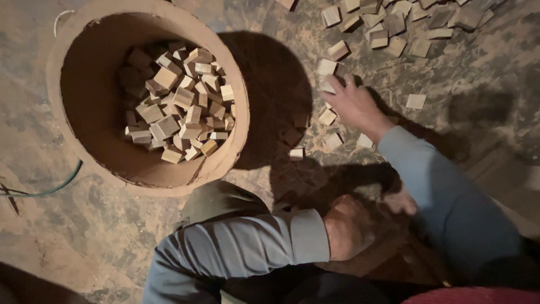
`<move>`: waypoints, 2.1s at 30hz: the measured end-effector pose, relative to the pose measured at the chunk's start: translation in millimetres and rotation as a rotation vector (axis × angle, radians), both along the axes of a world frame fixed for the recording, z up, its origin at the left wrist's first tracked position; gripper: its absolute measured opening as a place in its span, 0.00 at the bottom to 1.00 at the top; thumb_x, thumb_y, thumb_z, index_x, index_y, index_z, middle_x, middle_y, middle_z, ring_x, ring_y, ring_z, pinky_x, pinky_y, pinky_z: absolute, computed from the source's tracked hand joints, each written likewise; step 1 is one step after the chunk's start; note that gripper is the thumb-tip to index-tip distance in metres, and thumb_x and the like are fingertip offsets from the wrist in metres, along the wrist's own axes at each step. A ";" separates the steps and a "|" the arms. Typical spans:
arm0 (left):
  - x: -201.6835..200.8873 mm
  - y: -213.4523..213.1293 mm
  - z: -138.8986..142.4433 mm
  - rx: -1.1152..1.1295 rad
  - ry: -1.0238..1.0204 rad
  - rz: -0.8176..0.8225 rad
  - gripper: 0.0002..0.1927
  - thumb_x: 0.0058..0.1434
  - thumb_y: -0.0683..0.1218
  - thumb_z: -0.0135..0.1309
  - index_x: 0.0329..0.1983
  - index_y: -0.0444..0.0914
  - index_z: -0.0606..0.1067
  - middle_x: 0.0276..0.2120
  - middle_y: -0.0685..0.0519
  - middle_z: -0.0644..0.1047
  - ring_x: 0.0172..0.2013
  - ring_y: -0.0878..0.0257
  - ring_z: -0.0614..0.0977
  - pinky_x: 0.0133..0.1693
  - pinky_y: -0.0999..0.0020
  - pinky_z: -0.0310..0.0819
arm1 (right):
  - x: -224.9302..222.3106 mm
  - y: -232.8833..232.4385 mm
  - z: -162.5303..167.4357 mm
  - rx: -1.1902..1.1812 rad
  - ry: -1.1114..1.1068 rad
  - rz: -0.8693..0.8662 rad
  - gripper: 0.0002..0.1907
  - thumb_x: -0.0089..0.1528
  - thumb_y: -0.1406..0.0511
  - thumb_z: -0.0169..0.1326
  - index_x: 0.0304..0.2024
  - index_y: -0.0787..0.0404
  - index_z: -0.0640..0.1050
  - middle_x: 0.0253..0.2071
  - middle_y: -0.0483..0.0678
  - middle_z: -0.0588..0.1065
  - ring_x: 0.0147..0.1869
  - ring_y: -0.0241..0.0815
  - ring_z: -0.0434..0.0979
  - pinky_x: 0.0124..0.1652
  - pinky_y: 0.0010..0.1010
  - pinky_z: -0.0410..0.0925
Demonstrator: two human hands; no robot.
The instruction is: The person sits on the workshop floor and gathers small wooden blocks scattered across the ground, picking them up by hand and placing them into a large round wooden container. They occasionally shift position and sweep blocks together with both hands to collect them.
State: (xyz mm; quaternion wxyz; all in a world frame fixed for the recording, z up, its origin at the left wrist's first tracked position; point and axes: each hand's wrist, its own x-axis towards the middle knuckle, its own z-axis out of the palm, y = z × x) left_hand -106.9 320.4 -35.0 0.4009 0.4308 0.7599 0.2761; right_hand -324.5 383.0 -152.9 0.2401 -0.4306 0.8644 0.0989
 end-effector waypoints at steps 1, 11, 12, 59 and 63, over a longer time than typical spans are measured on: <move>0.1 0.5 -1.5 0.041 0.010 0.031 0.23 0.69 0.56 0.44 0.66 0.50 0.73 0.49 0.53 0.82 0.47 0.60 0.85 0.46 0.62 0.78 | -0.2 -1.9 -0.1 0.023 -0.005 0.018 0.38 0.55 0.69 0.65 0.68 0.50 0.69 0.73 0.55 0.56 0.67 0.69 0.66 0.35 0.38 0.79; -20.5 -10.4 24.1 -0.027 0.072 -0.065 0.22 0.64 0.54 0.46 0.61 0.50 0.75 0.49 0.54 0.81 0.49 0.59 0.83 0.46 0.59 0.77 | -3.7 -10.7 5.4 0.057 -0.021 0.080 0.39 0.54 0.63 0.67 0.67 0.48 0.68 0.74 0.59 0.55 0.60 0.69 0.72 0.30 0.36 0.79; -20.5 -12.2 25.1 -0.038 0.090 -0.091 0.21 0.65 0.53 0.47 0.60 0.49 0.76 0.48 0.53 0.81 0.49 0.59 0.83 0.45 0.58 0.77 | -4.6 -11.3 4.1 0.051 -0.016 0.088 0.36 0.56 0.64 0.66 0.67 0.47 0.69 0.75 0.58 0.56 0.59 0.66 0.74 0.32 0.37 0.79; 3.1 21.4 -12.9 -0.084 0.063 -0.016 0.20 0.58 0.53 0.53 0.54 0.51 0.80 0.50 0.58 0.80 0.50 0.56 0.81 0.36 0.44 0.77 | 121.2 -62.0 -13.9 -0.217 -0.154 0.185 0.08 0.63 0.61 0.55 0.45 0.47 0.80 0.47 0.51 0.74 0.61 0.61 0.68 0.55 0.56 0.66; 5.0 18.2 -13.0 -0.076 0.059 -0.041 0.19 0.58 0.53 0.53 0.53 0.51 0.81 0.50 0.58 0.81 0.50 0.55 0.81 0.36 0.44 0.77 | 130.5 -59.5 -19.7 -0.210 -0.166 0.167 0.14 0.59 0.61 0.56 0.48 0.50 0.79 0.48 0.54 0.74 0.58 0.62 0.69 0.50 0.58 0.66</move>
